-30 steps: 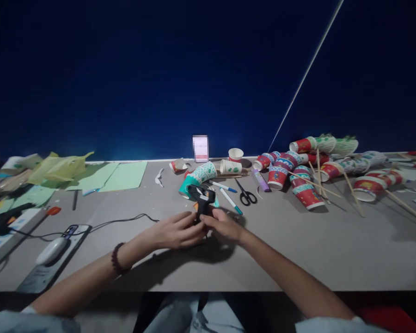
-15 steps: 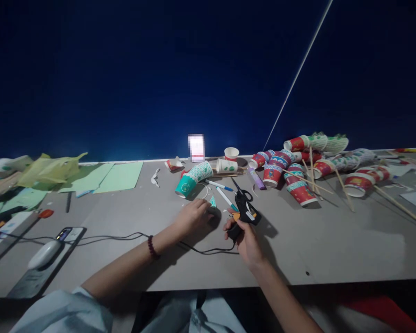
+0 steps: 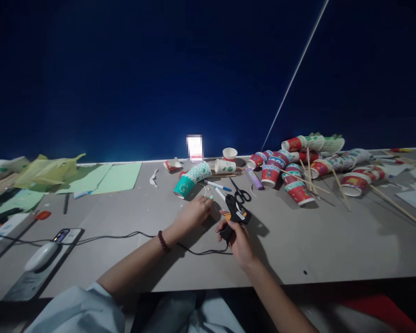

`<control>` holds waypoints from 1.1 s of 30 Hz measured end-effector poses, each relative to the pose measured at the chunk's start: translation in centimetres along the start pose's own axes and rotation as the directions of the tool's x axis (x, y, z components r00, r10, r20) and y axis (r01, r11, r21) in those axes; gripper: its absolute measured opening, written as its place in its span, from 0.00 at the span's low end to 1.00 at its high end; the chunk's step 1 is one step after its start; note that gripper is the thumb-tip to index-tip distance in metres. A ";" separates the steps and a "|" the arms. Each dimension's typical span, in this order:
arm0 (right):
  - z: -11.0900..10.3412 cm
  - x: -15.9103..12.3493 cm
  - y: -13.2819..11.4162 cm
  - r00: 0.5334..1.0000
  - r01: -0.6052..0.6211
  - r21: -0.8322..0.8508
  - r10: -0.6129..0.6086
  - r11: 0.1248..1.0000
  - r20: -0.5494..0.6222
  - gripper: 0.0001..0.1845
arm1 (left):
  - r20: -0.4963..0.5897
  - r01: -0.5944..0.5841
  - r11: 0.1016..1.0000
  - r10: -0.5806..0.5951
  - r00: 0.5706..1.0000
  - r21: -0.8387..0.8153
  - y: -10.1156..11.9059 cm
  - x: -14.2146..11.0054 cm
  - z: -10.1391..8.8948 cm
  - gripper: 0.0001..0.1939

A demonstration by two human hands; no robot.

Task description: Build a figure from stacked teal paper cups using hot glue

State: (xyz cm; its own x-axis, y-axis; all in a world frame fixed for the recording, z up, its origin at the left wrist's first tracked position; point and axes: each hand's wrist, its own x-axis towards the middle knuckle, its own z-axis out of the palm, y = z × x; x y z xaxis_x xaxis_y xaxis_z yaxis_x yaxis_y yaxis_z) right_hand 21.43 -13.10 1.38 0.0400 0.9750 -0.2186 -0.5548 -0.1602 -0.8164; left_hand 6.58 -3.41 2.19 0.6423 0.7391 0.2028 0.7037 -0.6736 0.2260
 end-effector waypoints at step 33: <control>1.5 4.3 -0.4 0.996 0.077 -0.561 -0.036 0.824 0.085 0.24 | 0.146 0.070 -0.153 -0.572 0.807 -0.986 -3.0 -3.2 -0.6 0.20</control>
State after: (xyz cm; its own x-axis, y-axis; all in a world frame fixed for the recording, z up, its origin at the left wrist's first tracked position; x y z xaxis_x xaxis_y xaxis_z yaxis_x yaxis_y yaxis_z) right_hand 20.61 -8.56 1.58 -0.0108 0.9897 -0.1431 0.0117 -0.1429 -0.9897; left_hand 2.27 -3.76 1.44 0.1609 0.9814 -0.1049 -0.3621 0.1576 0.9187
